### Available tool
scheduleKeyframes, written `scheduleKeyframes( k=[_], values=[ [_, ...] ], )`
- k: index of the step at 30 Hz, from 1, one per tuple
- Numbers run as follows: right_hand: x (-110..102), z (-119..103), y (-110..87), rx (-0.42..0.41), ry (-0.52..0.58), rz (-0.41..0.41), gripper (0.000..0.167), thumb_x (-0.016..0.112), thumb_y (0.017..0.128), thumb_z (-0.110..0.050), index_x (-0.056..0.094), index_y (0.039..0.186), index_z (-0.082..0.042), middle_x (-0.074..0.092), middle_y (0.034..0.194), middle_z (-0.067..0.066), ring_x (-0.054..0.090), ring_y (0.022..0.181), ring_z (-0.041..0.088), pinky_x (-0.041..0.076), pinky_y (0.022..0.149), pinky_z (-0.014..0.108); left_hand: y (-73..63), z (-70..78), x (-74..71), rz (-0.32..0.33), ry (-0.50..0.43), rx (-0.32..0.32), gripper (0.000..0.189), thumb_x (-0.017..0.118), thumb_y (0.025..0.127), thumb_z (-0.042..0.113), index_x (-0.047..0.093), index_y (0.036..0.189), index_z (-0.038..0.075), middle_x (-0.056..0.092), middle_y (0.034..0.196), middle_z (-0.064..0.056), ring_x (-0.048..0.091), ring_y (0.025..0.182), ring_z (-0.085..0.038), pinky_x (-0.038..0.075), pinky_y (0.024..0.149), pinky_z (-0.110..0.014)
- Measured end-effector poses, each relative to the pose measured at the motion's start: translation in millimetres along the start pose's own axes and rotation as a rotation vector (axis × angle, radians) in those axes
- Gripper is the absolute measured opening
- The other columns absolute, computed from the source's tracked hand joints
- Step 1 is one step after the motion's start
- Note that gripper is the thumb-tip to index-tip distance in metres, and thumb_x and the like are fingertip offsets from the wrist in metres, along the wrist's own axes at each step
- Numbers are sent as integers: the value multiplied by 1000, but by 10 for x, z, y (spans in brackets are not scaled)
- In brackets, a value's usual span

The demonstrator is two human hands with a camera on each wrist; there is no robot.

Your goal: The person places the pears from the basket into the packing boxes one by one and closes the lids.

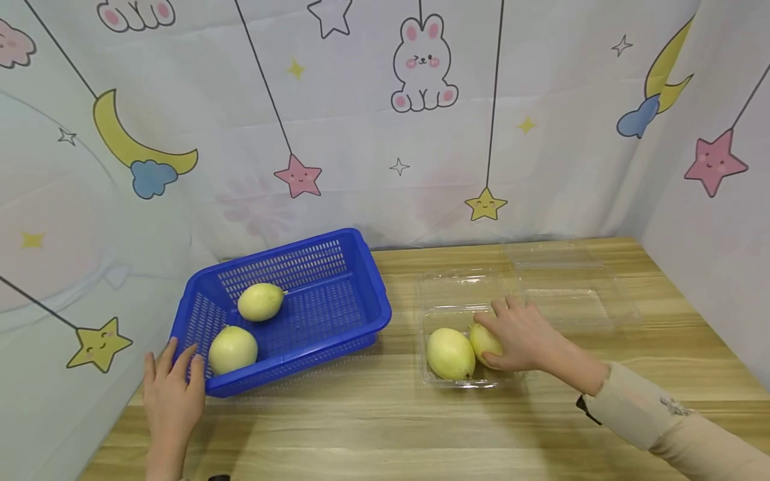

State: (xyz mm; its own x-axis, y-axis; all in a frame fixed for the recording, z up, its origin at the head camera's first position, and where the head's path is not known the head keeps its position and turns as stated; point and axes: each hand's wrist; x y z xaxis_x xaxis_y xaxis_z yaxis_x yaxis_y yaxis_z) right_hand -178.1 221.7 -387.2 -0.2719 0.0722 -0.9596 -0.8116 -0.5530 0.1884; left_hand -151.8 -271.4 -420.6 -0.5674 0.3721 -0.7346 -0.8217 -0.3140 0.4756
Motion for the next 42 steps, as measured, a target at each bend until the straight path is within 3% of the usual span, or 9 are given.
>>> scheduleKeyframes(
  k=[15, 34, 42],
  values=[
    [-91, -2, 38, -26, 18, -10, 49, 67, 67, -45, 59, 107, -20, 50, 79, -1, 41, 67, 15, 26, 45, 23, 16, 5, 6, -8, 3, 18, 38, 38, 91, 23, 56, 113, -3, 38, 137, -24, 14, 132, -48, 20, 94, -70],
    [-297, -116, 286, -127, 11, 36, 46, 66, 70, -44, 59, 109, -21, 53, 85, -1, 44, 68, 14, 23, 46, 20, 2, -6, -2, -3, 3, 7, 38, 38, 91, 22, 56, 113, -3, 38, 136, -24, 15, 132, -48, 20, 93, -71],
    [-409, -248, 511, -185, 59, 35, 43, 64, 73, -44, 57, 109, -21, 56, 94, 0, 53, 83, 18, 42, 53, 30, -4, -3, -5, 1, -5, 8, 37, 39, 91, 22, 56, 112, -3, 38, 136, -24, 15, 132, -49, 20, 94, -71]
  ],
)
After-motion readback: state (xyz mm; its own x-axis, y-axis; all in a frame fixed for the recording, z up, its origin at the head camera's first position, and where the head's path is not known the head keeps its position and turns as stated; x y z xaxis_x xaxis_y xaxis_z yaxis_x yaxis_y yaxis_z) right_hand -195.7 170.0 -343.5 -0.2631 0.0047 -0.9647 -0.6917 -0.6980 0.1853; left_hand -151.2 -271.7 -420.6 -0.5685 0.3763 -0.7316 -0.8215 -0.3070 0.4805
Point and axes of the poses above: each hand's wrist, its own y-axis towards the middle knuckle, its own x-axis out of the palm, z = x × y
